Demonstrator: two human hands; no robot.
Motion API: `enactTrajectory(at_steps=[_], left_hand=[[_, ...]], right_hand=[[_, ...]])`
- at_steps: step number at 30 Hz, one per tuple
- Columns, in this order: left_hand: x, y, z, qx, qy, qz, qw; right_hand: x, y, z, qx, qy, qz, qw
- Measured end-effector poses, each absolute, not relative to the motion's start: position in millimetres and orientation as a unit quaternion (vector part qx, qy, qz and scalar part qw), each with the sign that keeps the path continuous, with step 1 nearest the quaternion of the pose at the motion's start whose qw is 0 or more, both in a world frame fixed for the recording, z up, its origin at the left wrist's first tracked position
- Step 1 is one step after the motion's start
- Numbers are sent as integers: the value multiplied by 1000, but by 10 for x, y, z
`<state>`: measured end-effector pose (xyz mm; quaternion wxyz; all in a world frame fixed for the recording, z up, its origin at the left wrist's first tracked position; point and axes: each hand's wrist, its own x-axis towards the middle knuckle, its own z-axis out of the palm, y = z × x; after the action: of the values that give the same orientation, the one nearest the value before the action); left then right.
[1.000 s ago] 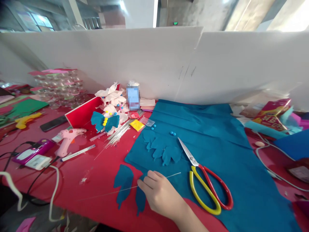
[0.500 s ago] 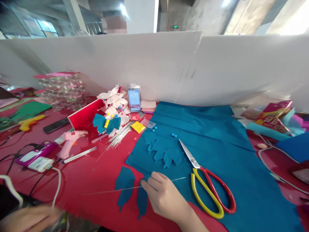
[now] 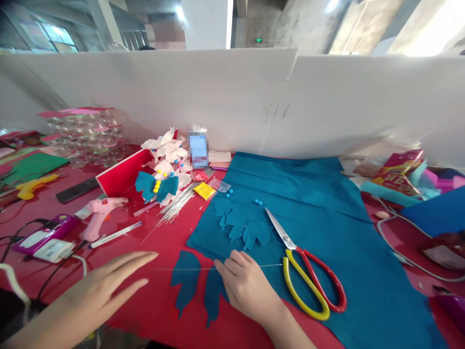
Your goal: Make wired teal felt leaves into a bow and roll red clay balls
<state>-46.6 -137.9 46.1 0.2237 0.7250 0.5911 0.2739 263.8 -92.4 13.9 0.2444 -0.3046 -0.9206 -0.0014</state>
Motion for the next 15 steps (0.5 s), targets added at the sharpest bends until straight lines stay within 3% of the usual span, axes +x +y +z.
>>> enactTrajectory(at_steps=[6, 15], left_hand=[[-55, -1072, 439, 789, 513, 272, 202], [-86, -1070, 189, 759, 550, 320, 139]], right_hand=[[2799, -1171, 157, -378, -893, -15, 245], [2916, -1478, -68, -448, -863, -71, 222]])
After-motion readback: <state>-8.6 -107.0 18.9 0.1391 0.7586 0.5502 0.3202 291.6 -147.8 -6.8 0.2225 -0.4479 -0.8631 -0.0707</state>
